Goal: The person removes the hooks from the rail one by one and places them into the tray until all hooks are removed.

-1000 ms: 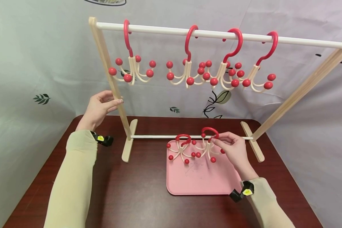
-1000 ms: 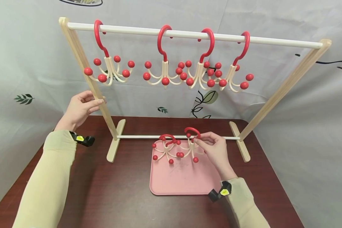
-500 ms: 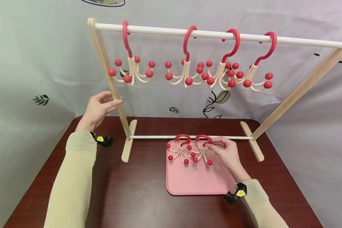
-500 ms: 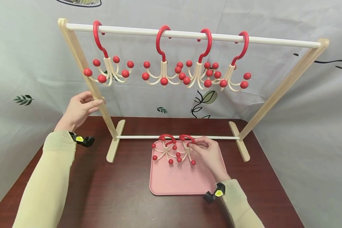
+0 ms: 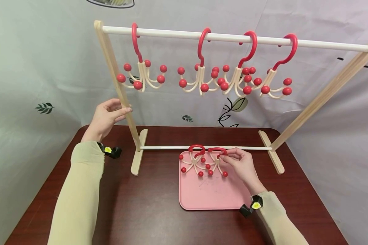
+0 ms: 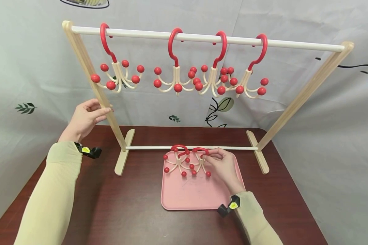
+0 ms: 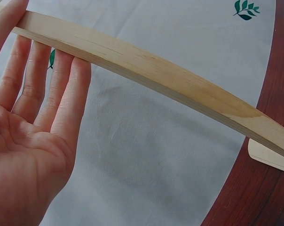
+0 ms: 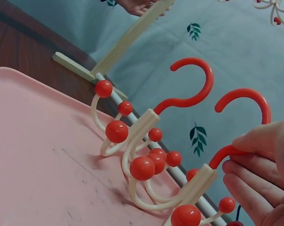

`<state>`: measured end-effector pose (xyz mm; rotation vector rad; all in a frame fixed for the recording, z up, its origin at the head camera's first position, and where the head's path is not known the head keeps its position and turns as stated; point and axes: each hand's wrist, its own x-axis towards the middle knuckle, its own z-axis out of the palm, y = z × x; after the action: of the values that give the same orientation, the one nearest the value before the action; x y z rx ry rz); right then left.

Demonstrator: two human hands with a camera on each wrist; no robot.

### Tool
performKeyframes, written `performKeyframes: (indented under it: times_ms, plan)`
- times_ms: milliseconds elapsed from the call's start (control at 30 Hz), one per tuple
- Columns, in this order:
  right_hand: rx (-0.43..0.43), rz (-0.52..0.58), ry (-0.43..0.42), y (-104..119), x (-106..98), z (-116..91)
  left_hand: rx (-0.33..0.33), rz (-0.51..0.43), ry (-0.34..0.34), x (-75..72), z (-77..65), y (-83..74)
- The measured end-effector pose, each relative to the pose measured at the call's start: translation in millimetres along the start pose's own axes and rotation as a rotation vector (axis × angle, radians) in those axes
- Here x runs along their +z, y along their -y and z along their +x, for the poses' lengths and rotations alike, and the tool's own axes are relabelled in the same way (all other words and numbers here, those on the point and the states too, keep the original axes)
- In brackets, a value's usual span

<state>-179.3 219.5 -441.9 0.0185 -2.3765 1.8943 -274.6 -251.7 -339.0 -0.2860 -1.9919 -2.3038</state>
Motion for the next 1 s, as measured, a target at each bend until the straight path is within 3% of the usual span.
performKeyframes:
  times_ms: [1000]
  plan:
    - [0.025,-0.046,-0.001,-7,-11,5,-0.010,0.000,-0.002,0.8,0.2,-0.7]
